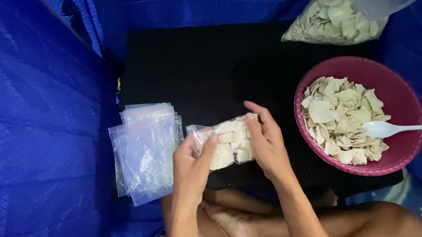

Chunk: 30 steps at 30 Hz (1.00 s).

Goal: A person manually fills small plastic zip-lock bags with food chips from a bowl using a spoon and their hands, then seals the bags.

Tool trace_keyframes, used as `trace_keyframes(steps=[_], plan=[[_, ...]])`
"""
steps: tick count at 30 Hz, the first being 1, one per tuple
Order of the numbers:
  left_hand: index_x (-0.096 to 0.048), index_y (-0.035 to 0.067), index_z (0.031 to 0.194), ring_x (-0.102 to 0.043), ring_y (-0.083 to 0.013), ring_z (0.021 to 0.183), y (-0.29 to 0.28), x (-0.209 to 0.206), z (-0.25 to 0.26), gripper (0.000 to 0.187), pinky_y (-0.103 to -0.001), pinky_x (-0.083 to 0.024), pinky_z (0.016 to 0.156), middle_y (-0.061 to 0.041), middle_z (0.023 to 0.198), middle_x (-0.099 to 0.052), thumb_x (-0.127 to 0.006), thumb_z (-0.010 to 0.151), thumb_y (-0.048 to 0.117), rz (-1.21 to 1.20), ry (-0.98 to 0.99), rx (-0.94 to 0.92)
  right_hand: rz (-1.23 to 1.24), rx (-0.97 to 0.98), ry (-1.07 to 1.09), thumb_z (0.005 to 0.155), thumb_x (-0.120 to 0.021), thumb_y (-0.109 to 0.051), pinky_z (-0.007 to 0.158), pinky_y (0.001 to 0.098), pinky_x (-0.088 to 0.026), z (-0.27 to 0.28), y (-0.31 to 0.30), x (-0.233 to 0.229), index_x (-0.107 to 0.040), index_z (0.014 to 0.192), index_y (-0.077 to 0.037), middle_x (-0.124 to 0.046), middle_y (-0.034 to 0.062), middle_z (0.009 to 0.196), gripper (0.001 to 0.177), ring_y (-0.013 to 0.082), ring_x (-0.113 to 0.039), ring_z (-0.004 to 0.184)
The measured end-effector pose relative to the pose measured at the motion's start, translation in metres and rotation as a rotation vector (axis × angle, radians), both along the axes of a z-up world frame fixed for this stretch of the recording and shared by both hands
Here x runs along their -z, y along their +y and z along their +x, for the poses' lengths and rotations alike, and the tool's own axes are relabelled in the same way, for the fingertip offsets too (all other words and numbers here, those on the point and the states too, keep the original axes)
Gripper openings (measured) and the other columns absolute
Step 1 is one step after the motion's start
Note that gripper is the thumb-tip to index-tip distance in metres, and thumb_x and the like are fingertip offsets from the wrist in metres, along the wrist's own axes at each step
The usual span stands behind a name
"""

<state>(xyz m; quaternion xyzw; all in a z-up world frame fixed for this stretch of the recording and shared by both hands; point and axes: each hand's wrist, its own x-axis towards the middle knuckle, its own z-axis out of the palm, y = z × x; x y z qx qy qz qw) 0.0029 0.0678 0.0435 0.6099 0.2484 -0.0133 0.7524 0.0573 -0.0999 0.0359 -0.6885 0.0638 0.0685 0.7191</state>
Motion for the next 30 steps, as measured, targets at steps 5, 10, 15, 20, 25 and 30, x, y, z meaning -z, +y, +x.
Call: trace_keyframes(steps=[5,10,15,20,25,30], plan=[[-0.065,-0.006,0.126,-0.07,-0.0286,0.103,-0.01,-0.016,-0.002,0.043,-0.041,-0.065,0.072,-0.024,0.112,-0.07,-0.068,0.093,0.022,-0.06,-0.015,-0.074,-0.06,-0.008,0.025,0.099,-0.06,-0.02,0.072,0.0362,-0.062,-0.004,0.002,-0.018,-0.057,0.143,-0.009,-0.071,0.0195,0.098,0.046,0.0231,-0.068,0.085],[-0.064,-0.006,0.125,-0.068,-0.0271,0.106,-0.004,-0.008,-0.005,0.041,-0.039,-0.062,0.08,-0.025,0.112,-0.07,-0.066,0.095,0.023,0.005,0.004,-0.119,0.065,-0.004,0.117,0.087,-0.076,-0.011,0.057,0.0339,-0.063,-0.002,0.004,-0.019,-0.064,0.136,-0.005,-0.074,0.0211,0.092,0.051,0.0238,-0.072,0.071],[-0.065,-0.005,0.122,-0.067,-0.0265,0.109,-0.004,-0.012,-0.007,0.034,-0.04,-0.062,0.085,-0.024,0.121,-0.069,-0.058,0.099,0.019,0.012,-0.026,-0.13,-0.076,-0.037,-0.005,0.081,-0.082,-0.008,0.059,0.0335,-0.063,-0.01,0.014,-0.045,-0.067,0.132,-0.006,-0.074,0.0187,0.089,0.053,0.0211,-0.071,0.073],[-0.063,-0.003,0.126,-0.065,-0.0225,0.11,-0.005,-0.012,-0.004,0.036,-0.035,-0.06,0.089,-0.02,0.12,-0.069,-0.058,0.099,0.019,0.024,-0.055,-0.138,-0.084,-0.02,-0.062,0.082,-0.081,-0.009,0.06,0.0343,-0.063,-0.005,0.009,-0.033,-0.065,0.133,-0.004,-0.073,0.0183,0.09,0.053,0.0208,-0.07,0.074],[-0.063,0.0,0.129,-0.067,-0.024,0.11,-0.009,-0.006,-0.004,0.037,-0.036,-0.061,0.087,-0.022,0.119,-0.07,-0.057,0.1,0.022,0.026,-0.059,-0.135,0.026,-0.007,-0.016,0.082,-0.081,-0.011,0.061,0.0337,-0.063,-0.004,0.002,-0.025,-0.061,0.137,-0.005,-0.073,0.0183,0.094,0.059,0.0226,-0.071,0.079],[-0.061,0.002,0.129,-0.065,-0.0206,0.109,-0.011,-0.019,-0.008,0.035,-0.036,-0.061,0.086,-0.019,0.118,-0.07,-0.055,0.102,0.023,0.037,-0.073,-0.214,0.278,-0.044,0.158,0.078,-0.079,-0.001,0.064,0.0392,-0.066,-0.011,-0.001,-0.011,-0.049,0.147,0.0,-0.069,0.0249,0.104,0.076,0.0302,-0.074,0.082]])
